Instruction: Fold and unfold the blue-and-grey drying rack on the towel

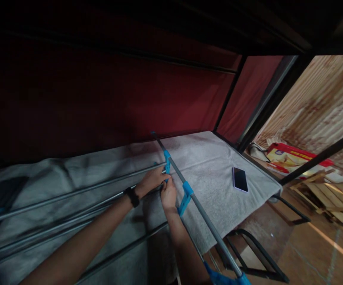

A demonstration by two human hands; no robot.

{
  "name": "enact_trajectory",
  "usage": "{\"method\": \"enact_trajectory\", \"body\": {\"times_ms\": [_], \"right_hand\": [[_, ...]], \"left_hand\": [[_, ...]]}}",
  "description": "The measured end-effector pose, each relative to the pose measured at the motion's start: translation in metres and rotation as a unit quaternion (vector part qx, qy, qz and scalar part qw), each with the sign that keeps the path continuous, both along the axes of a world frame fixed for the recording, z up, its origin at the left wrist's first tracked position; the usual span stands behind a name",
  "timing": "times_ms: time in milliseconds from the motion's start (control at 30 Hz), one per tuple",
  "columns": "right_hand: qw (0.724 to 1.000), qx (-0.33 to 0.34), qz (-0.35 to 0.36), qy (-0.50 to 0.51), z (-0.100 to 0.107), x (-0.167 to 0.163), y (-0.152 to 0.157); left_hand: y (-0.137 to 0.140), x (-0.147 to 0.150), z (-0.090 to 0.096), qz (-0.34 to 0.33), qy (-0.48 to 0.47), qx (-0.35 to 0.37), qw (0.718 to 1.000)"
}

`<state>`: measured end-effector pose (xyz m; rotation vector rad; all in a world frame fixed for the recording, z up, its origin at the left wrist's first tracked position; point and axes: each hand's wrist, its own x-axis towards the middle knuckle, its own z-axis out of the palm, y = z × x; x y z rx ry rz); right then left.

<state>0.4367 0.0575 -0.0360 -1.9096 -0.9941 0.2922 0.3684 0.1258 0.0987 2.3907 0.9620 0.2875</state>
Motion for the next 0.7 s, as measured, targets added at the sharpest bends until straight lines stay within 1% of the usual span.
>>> {"method": "enact_trajectory", "body": {"times_ms": [133,200,267,333,400,467,533,700], "right_hand": [[1.0,0.004,0.028,-0.005,-0.005,0.005,-0.012],[1.0,-0.011,0.024,-0.016,-0.009,0.01,-0.019],[0.999,-0.02,0.025,-0.037,-0.014,0.016,-0.021],[0.998,-0.028,0.034,-0.038,-0.02,0.023,-0.02],[0.998,-0.037,0.035,-0.048,-0.025,0.027,-0.017],[0.997,-0.038,0.029,-0.059,-0.028,0.03,-0.017],[0.997,-0.035,0.021,-0.072,-0.028,0.031,-0.018],[0.995,-0.044,0.02,-0.085,-0.027,0.033,-0.02]], "left_hand": [[-0.011,-0.012,0.001,-0.016,-0.043,0.001,0.999],[-0.02,-0.018,0.001,-0.025,-0.062,0.01,0.998],[-0.027,-0.022,-0.003,-0.024,-0.067,0.023,0.997],[-0.029,-0.027,-0.013,-0.027,-0.071,0.043,0.996],[-0.03,-0.032,-0.027,-0.06,-0.069,0.08,0.993],[-0.031,-0.039,-0.042,-0.084,-0.053,0.115,0.988],[-0.032,-0.044,-0.054,-0.094,-0.029,0.139,0.985],[-0.032,-0.046,-0.073,-0.129,-0.013,0.17,0.977]]}}
